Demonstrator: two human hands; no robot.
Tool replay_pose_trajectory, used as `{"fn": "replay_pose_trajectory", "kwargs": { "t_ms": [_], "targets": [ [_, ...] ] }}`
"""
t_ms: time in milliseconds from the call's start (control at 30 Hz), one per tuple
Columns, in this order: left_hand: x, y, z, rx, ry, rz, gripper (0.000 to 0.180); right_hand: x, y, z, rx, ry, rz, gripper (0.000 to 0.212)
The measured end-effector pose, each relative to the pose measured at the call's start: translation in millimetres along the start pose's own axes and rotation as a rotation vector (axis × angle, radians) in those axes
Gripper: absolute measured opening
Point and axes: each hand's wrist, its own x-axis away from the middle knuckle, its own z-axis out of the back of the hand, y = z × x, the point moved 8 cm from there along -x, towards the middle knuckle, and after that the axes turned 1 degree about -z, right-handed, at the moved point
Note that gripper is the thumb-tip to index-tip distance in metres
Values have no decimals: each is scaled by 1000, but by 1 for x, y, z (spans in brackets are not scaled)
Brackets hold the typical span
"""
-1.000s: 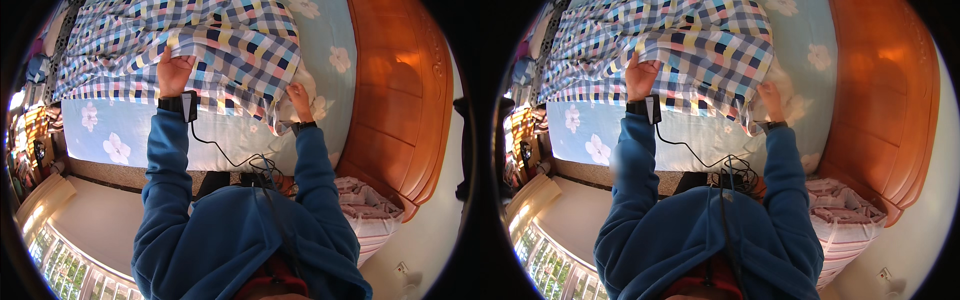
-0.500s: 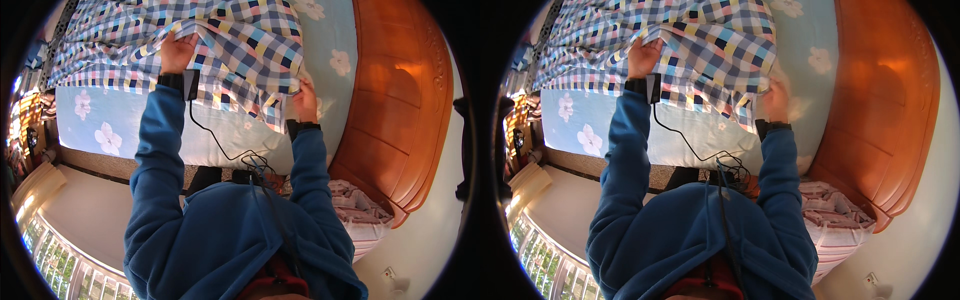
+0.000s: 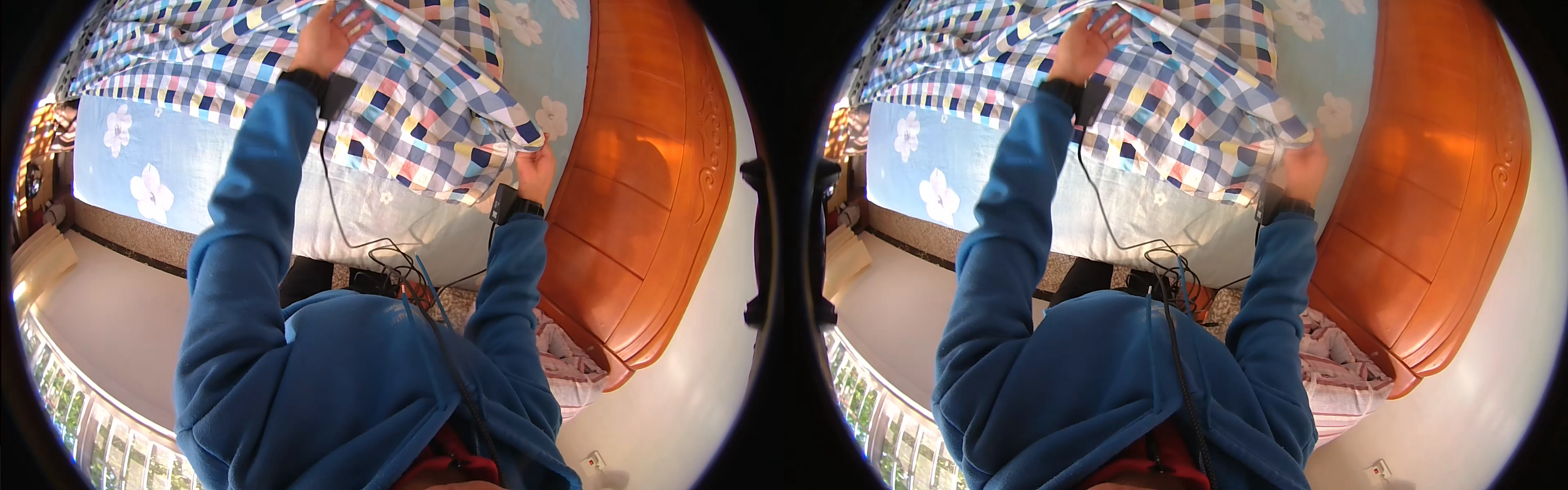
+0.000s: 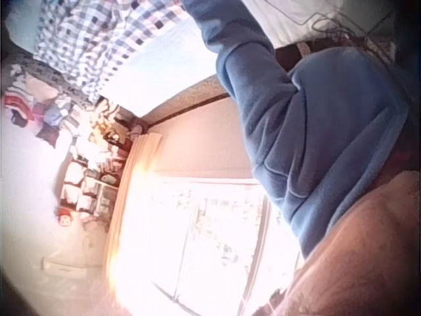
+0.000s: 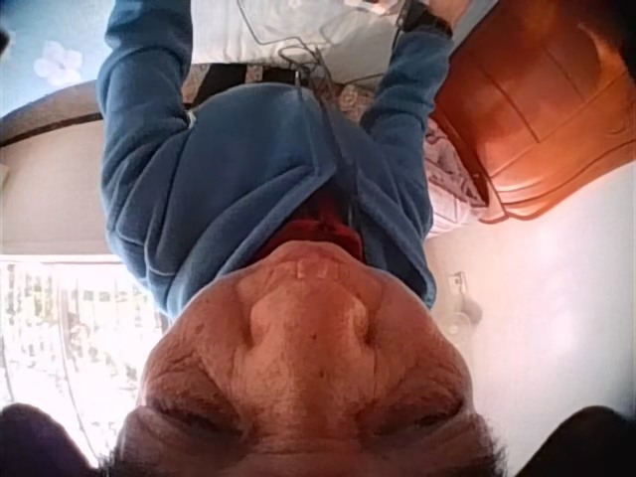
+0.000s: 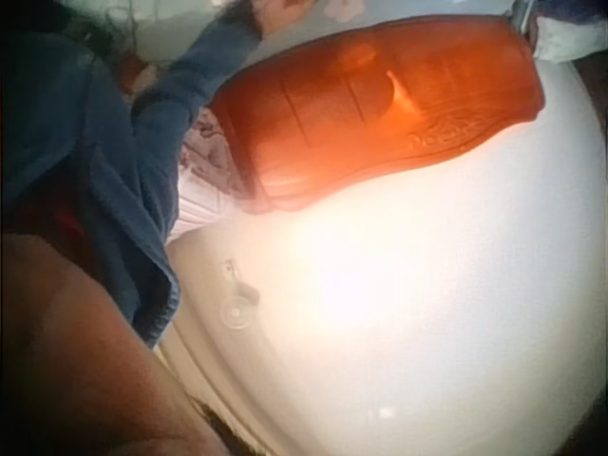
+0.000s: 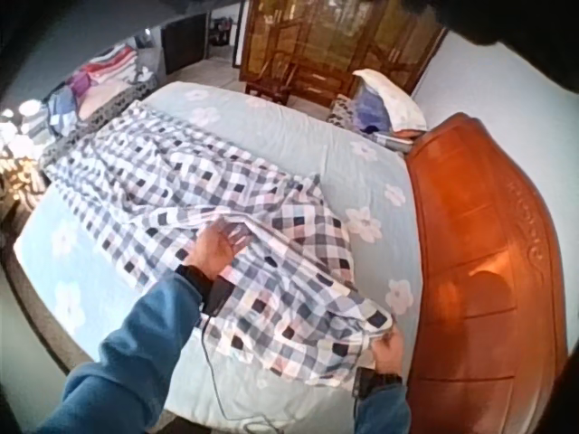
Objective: The person folds a multicolored checkered blanket on a bed. They repeatedly smooth, align, and fold the blanket into a compact shape, then unfold and refold it several times before leaving it partially folded on the bed.
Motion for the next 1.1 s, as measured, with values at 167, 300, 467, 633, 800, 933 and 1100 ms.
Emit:
{"fn": "replay_pose_trajectory", "kwargs": {
  "t_ms": [167,300,467,633,800,933,1100],
  "targets": [
    [115,-125,-16,-377,-251,165,34,13,11,-26,-608,72,-260,39],
    [125,-246,-23,220,61,426,28,39,11,-80,-1207,-95,-470,25],
    [91,-297,-44,285,87,454,37,62,17,-97,-1049,-96,-513,17],
    [89,-270,-77,453,-221,507,43,68,21,-112,-724,-201,-547,15],
    [84,-225,-76,344,-115,519,60,77,13,-138,-471,-316,-267,9],
    [87,-212,-98,287,-255,570,61,80,22,-139,-525,-339,-266,9],
    [82,-220,-107,197,-214,546,60,69,4,-149,-885,-456,-344,12]
  ]
}}
